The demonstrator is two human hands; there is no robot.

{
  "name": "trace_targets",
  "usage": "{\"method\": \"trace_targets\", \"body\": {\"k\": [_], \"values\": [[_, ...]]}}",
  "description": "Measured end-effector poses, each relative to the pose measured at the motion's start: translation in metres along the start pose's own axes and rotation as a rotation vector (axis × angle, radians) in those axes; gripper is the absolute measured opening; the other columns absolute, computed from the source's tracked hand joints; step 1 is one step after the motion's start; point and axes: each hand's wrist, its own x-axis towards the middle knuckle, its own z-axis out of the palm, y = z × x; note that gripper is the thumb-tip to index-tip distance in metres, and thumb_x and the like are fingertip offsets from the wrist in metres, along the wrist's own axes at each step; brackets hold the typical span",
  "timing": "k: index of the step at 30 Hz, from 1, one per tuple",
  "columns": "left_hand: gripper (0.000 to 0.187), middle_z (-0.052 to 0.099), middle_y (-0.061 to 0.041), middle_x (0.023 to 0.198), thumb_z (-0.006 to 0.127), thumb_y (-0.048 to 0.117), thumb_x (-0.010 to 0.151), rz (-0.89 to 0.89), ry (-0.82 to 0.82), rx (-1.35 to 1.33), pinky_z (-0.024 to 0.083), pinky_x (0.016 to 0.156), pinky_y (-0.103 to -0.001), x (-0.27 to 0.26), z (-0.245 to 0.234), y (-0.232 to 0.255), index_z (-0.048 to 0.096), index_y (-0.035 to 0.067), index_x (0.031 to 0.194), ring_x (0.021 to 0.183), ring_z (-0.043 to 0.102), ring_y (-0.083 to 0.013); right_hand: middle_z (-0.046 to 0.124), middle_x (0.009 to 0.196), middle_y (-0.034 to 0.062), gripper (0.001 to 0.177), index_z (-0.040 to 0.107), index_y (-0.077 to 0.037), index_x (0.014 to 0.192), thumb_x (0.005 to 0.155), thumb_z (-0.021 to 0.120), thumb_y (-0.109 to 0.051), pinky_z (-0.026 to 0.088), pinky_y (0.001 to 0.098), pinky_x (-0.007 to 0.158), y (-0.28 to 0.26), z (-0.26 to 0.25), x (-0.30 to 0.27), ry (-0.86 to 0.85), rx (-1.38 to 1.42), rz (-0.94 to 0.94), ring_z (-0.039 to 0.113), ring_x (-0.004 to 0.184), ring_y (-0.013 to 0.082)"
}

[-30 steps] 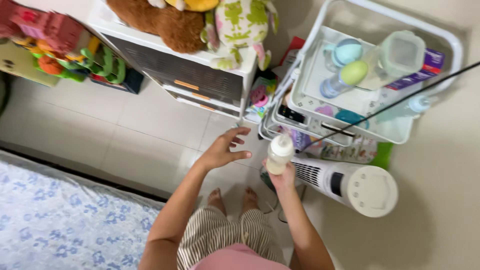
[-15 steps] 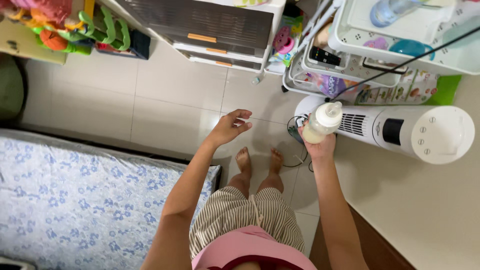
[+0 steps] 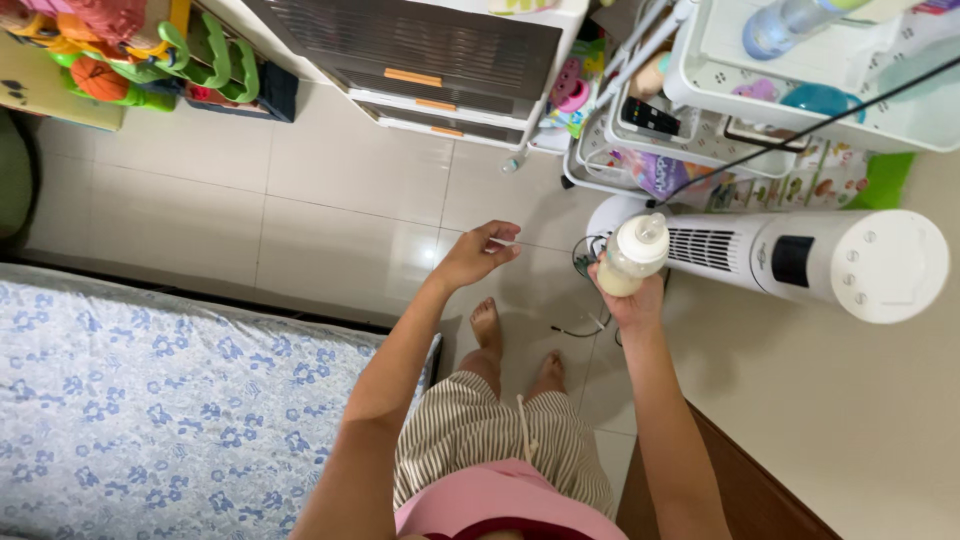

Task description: The person picks up toys from the floor and under a bed, places them into a green bin and a red toy castle, and wipes down a toy dinosaur and a picture frame.

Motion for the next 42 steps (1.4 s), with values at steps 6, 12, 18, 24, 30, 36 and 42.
{"method": "trace_targets", "body": {"k": [6, 12, 18, 24, 30, 36, 42], "values": [[0.049, 0.070, -0.005, 0.123, 0.074, 0.032, 0.089, -0.096, 0.035, -0.053, 0.057, 0.088, -0.035, 0.037, 0.013, -0.053, 0.065, 0.011, 0.132, 0.103, 0.069, -0.0182, 0.069, 0.114, 0.0170, 0.034, 0.063, -0.005, 0.127, 0.099, 0.051, -0.020, 0.053, 0.0518, 0.086, 0.003, -0.063, 0.027, 0.118, 0.001, 0.038, 0.067, 0.098, 0.0378], [0.046, 0.072, -0.007, 0.118, 0.074, 0.031, 0.089, -0.029, 0.101, -0.061, 0.058, 0.086, -0.034, 0.140, 0.054, -0.178, 0.067, 0.010, 0.129, 0.099, 0.072, -0.0182, 0.068, 0.110, 0.0211, 0.038, 0.062, -0.001, 0.127, 0.098, 0.050, -0.022, 0.054, 0.0501, 0.084, 0.002, -0.192, 0.093, 0.108, -0.162, 0.058, 0.066, 0.096, 0.0356], [0.048, 0.074, -0.011, 0.116, 0.076, 0.036, 0.087, -0.095, 0.151, 0.086, 0.057, 0.092, -0.036, 0.278, 0.094, -0.342, 0.070, 0.009, 0.126, 0.105, 0.071, -0.0246, 0.070, 0.113, 0.0155, 0.036, 0.062, -0.007, 0.128, 0.097, 0.050, -0.019, 0.052, 0.0492, 0.075, 0.024, -0.326, 0.170, 0.149, -0.093, 0.098, 0.066, 0.093, 0.0334], [0.059, 0.055, -0.015, 0.143, 0.076, 0.036, 0.088, -0.201, 0.177, 0.400, 0.045, 0.110, -0.040, 0.415, 0.112, -0.475, 0.058, 0.013, 0.139, 0.131, 0.055, -0.0318, 0.067, 0.109, 0.0188, 0.036, 0.060, -0.001, 0.124, 0.094, 0.048, -0.018, 0.052, 0.0486, 0.084, 0.046, -0.449, 0.258, 0.145, -0.029, 0.108, 0.065, 0.095, 0.0338], [0.085, 0.006, -0.012, 0.171, 0.068, 0.012, 0.090, -0.137, 0.301, 0.896, 0.040, 0.111, -0.054, 0.523, 0.109, -0.555, 0.025, 0.027, 0.162, 0.153, 0.023, -0.0399, 0.066, 0.102, 0.0169, 0.029, 0.059, -0.001, 0.118, 0.095, 0.047, -0.015, 0.050, 0.0482, 0.082, 0.081, -0.532, 0.335, 0.085, 0.104, 0.090, 0.063, 0.092, 0.0341], [0.066, 0.015, -0.006, 0.170, 0.070, 0.016, 0.090, -0.041, 0.351, 1.042, 0.042, 0.107, -0.052, 0.564, 0.121, -0.587, 0.040, 0.023, 0.149, 0.144, 0.031, -0.0397, 0.066, 0.103, 0.0166, 0.032, 0.059, -0.001, 0.119, 0.094, 0.044, -0.014, 0.050, 0.0477, 0.081, 0.093, -0.557, 0.329, 0.130, 0.045, 0.059, 0.062, 0.091, 0.0328], [0.040, 0.053, -0.014, 0.144, 0.066, 0.006, 0.098, -0.034, 0.408, 1.184, 0.046, 0.111, -0.047, 0.540, 0.117, -0.594, 0.056, 0.016, 0.136, 0.141, 0.044, -0.0315, 0.065, 0.100, 0.0186, 0.027, 0.059, 0.001, 0.117, 0.097, 0.046, -0.011, 0.050, 0.0477, 0.084, 0.096, -0.588, 0.329, 0.135, 0.054, 0.108, 0.062, 0.093, 0.0336]]}}
